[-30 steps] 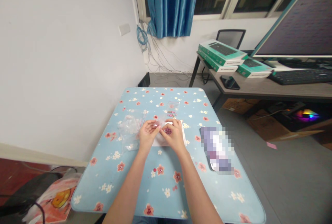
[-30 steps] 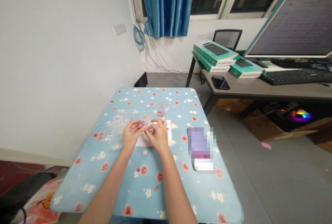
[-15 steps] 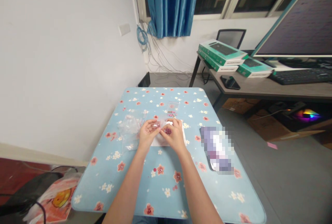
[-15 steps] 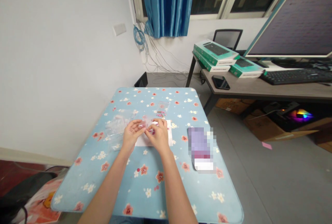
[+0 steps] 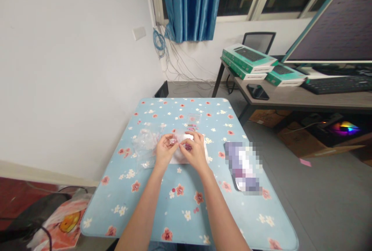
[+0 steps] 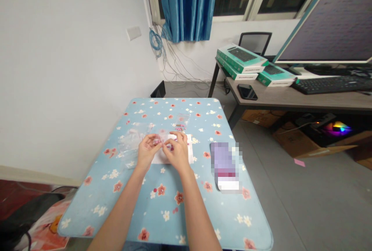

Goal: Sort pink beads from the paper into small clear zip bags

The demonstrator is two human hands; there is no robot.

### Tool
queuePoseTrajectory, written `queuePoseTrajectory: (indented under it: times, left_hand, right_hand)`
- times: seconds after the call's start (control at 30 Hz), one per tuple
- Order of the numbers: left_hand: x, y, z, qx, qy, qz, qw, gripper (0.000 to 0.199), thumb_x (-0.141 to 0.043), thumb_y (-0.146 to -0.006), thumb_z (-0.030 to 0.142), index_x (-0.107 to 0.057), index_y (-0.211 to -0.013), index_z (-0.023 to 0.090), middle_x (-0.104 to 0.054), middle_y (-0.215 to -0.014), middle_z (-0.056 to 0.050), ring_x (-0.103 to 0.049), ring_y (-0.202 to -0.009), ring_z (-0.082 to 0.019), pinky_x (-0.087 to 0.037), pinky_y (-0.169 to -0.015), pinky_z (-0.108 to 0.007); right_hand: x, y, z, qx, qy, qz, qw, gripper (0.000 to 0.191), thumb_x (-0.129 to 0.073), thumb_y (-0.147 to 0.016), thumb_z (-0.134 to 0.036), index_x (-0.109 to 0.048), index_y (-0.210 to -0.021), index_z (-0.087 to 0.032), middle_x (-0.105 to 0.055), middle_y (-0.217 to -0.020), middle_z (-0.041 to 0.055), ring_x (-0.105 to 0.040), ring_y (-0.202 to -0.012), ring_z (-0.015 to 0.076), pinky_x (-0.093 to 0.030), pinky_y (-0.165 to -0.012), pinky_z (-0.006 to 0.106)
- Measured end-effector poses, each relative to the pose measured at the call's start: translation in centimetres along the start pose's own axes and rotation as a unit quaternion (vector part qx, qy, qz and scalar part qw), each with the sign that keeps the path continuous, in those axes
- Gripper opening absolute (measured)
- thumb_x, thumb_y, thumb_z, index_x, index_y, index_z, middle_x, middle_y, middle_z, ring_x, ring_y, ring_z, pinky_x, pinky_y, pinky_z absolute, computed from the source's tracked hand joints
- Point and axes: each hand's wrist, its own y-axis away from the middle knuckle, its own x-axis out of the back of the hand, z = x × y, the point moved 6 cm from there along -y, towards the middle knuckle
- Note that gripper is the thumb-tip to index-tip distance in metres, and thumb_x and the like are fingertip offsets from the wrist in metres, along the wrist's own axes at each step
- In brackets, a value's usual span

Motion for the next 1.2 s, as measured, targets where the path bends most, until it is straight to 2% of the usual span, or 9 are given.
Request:
queuePoseTrajectory:
  times: [0.17,0.4,0.57,0.73,0.93,1.03,1.2]
  left_hand:
    - [-0.1,0.2,0.5,-0.036,-0.036,0.02,0.999,0.03,-0.067,-0.053,0.013,-0.056,-0.081,0.017,-0.06,-0.073,0.001,-0.058,-0.06,-0.009,-0.047,-0.058,-0.02]
    - [0.3,0.4,0.9,-0.072,-0.068,0.056,0.994,0.028,-0.063,-0.053,0.009,-0.053,-0.077,0.018,-0.056,-0.068,0.004,-0.054,-0.058,-0.008,-0.044,-0.056,-0.018]
    - [0.5,0.2,0.9,-0.051,-0.044,0.05,0.996,0.026,-0.063,-0.054,0.009,-0.052,-0.076,0.017,-0.057,-0.068,0.003,-0.055,-0.06,-0.008,-0.044,-0.058,-0.018]
    - [0.3,0.3,0.6,-0.032,-0.035,0.041,0.998,0.027,-0.068,-0.055,0.012,-0.054,-0.077,0.018,-0.059,-0.071,0.002,-0.058,-0.064,-0.01,-0.046,-0.061,-0.019]
    - [0.4,0.3,0.0,-0.023,-0.037,0.043,0.998,0.029,-0.069,-0.056,0.013,-0.054,-0.08,0.018,-0.059,-0.074,0.001,-0.059,-0.066,-0.01,-0.046,-0.061,-0.02]
    - [0.5,0.3,0.0,-0.027,-0.037,0.049,0.998,0.029,-0.069,-0.056,0.014,-0.054,-0.08,0.018,-0.059,-0.075,0.001,-0.059,-0.065,-0.01,-0.046,-0.061,-0.019]
    - [0.6,0.4,0.1,-0.022,-0.034,0.053,0.998,0.027,-0.069,-0.057,0.015,-0.054,-0.08,0.018,-0.058,-0.07,0.002,-0.057,-0.061,-0.009,-0.046,-0.059,-0.02]
  right_hand:
    - [-0.1,0.2,-0.9,0.022,0.015,0.03,0.999,0.009,-0.061,-0.077,-0.024,-0.066,-0.07,-0.021,-0.056,-0.113,0.0074,-0.041,-0.112,0.0258,-0.035,-0.098,0.044]
    - [0.1,0.4,-1.4,0.024,0.047,0.095,0.994,0.007,-0.061,-0.073,-0.018,-0.062,-0.067,-0.021,-0.058,-0.109,0.0064,-0.043,-0.109,0.0253,-0.035,-0.096,0.043]
    - [1.0,0.2,-1.0,-0.011,0.042,0.129,0.991,0.009,-0.059,-0.072,-0.017,-0.061,-0.065,-0.021,-0.059,-0.102,0.0066,-0.046,-0.103,0.0245,-0.037,-0.092,0.041]
    - [0.7,0.0,-0.3,-0.037,0.015,0.092,0.995,0.008,-0.055,-0.075,-0.017,-0.061,-0.076,-0.022,-0.061,-0.096,0.0066,-0.05,-0.097,0.0234,-0.038,-0.089,0.041]
    - [-0.5,0.1,-0.4,-0.01,0.004,0.025,1.0,0.02,-0.05,-0.078,-0.013,-0.067,-0.081,-0.024,-0.063,-0.103,0.0051,-0.049,-0.101,0.023,-0.038,-0.092,0.04]
    - [-0.9,0.2,-0.5,-0.011,0.018,0.002,1.0,0.023,-0.05,-0.081,-0.016,-0.068,-0.092,-0.023,-0.066,-0.103,0.0053,-0.051,-0.101,0.0223,-0.039,-0.093,0.039]
    - [-1.8,0.3,-1.2,0.021,0.054,-0.063,0.996,0.031,-0.055,-0.078,-0.021,-0.065,-0.108,-0.021,-0.063,-0.117,0.0068,-0.051,-0.109,0.0247,-0.039,-0.094,0.041]
